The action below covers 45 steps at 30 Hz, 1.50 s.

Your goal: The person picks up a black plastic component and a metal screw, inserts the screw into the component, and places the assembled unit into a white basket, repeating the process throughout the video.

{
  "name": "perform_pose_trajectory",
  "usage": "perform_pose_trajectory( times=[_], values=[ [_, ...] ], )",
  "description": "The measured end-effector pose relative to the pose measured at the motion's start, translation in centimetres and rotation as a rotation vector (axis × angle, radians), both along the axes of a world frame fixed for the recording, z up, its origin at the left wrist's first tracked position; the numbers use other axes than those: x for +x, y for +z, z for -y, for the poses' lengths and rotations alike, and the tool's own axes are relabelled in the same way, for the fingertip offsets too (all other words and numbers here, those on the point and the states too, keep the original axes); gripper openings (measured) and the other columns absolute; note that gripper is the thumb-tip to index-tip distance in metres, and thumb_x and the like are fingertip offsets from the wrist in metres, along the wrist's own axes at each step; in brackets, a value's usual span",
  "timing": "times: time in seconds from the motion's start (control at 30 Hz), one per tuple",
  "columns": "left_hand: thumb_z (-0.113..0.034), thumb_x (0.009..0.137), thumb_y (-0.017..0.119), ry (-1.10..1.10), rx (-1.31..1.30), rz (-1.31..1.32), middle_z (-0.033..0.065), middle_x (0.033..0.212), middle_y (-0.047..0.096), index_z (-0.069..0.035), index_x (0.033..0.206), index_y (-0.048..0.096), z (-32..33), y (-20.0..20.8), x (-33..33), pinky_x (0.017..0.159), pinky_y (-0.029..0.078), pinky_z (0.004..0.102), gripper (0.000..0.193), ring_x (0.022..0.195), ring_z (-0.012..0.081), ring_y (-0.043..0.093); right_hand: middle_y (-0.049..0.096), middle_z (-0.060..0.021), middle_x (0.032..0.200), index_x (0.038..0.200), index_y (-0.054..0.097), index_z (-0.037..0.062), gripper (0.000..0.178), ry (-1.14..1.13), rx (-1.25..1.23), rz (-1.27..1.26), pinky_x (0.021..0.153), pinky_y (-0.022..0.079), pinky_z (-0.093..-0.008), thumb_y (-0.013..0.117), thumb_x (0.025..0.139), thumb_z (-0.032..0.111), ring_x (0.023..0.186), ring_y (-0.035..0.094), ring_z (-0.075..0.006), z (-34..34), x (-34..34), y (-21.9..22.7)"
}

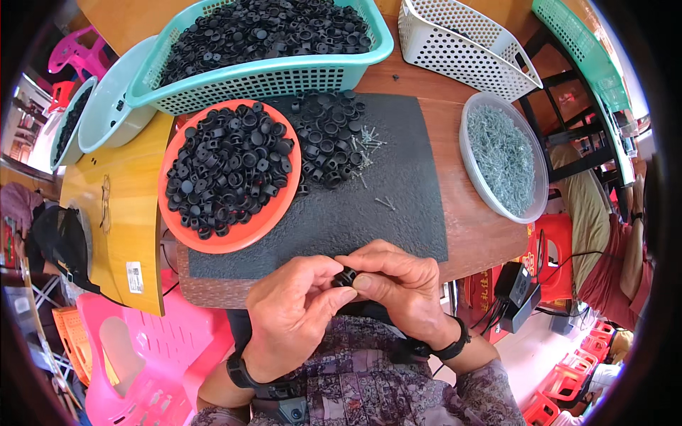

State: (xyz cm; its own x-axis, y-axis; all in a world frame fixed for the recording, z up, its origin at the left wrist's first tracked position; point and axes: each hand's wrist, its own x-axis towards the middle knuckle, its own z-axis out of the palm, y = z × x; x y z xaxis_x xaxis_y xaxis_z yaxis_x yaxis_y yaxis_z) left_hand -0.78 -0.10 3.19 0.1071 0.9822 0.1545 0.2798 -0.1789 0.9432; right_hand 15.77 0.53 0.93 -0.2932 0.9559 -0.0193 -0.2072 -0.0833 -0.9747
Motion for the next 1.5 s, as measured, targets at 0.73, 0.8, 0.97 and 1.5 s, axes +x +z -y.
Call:
perform_pose_trajectory(
  times=[0.73, 0.8, 0.97, 1.5],
  values=[
    [-0.001, 0.066, 0.079, -0.083, -0.204, 0.093, -0.0005, 0.07, 0.057, 0.002, 0.094, 0.064, -0.6, -0.2, 0.4, 0.052, 0.041, 0.0178, 0.032, 0.062, 0.0031, 0.05, 0.058, -0.0032, 0.085, 0.091, 0.061, -0.0023, 0.008, -0.046, -0.034, -0.108, 0.063, 0.047, -0.0194, 0.058, 0.085, -0.006, 0.074, 0.055, -0.0058, 0.2, 0.5, -0.5],
    [-0.004, 0.066, 0.079, -0.098, -0.188, 0.054, -0.0007, 0.067, 0.057, 0.001, 0.093, 0.064, -0.7, -0.3, 0.4, 0.051, 0.041, 0.018, 0.031, 0.06, 0.0031, 0.05, 0.059, -0.0026, 0.083, 0.089, 0.06, -0.0022, 0.005, -0.05, -0.059, -0.115, 0.062, 0.047, -0.0191, 0.059, 0.085, -0.005, 0.074, 0.055, -0.0055, 0.3, 0.6, -0.6],
    [-0.013, 0.068, 0.079, -0.133, -0.14, -0.023, 0.0029, 0.068, 0.061, -0.001, 0.091, 0.062, -0.8, -0.6, 0.3, 0.053, 0.045, 0.0213, 0.031, 0.061, 0.0082, 0.057, 0.059, -0.0027, 0.082, 0.089, 0.06, -0.0021, 0.005, -0.053, -0.077, -0.102, 0.061, 0.047, -0.0192, 0.059, 0.085, -0.004, 0.073, 0.055, -0.0049, 0.4, 0.7, -0.7],
    [-0.022, 0.072, 0.076, -0.204, -0.088, -0.091, 0.006, 0.072, 0.066, -0.003, 0.091, 0.058, -1.0, -1.1, -0.1, 0.056, 0.05, 0.0233, 0.032, 0.065, 0.0139, 0.066, 0.062, -0.0033, 0.08, 0.093, 0.058, -0.0016, 0.006, -0.009, -0.213, -0.166, 0.061, 0.048, -0.0185, 0.056, 0.088, -0.001, 0.073, 0.056, -0.0045, 0.3, 0.9, -0.2]
  ],
)
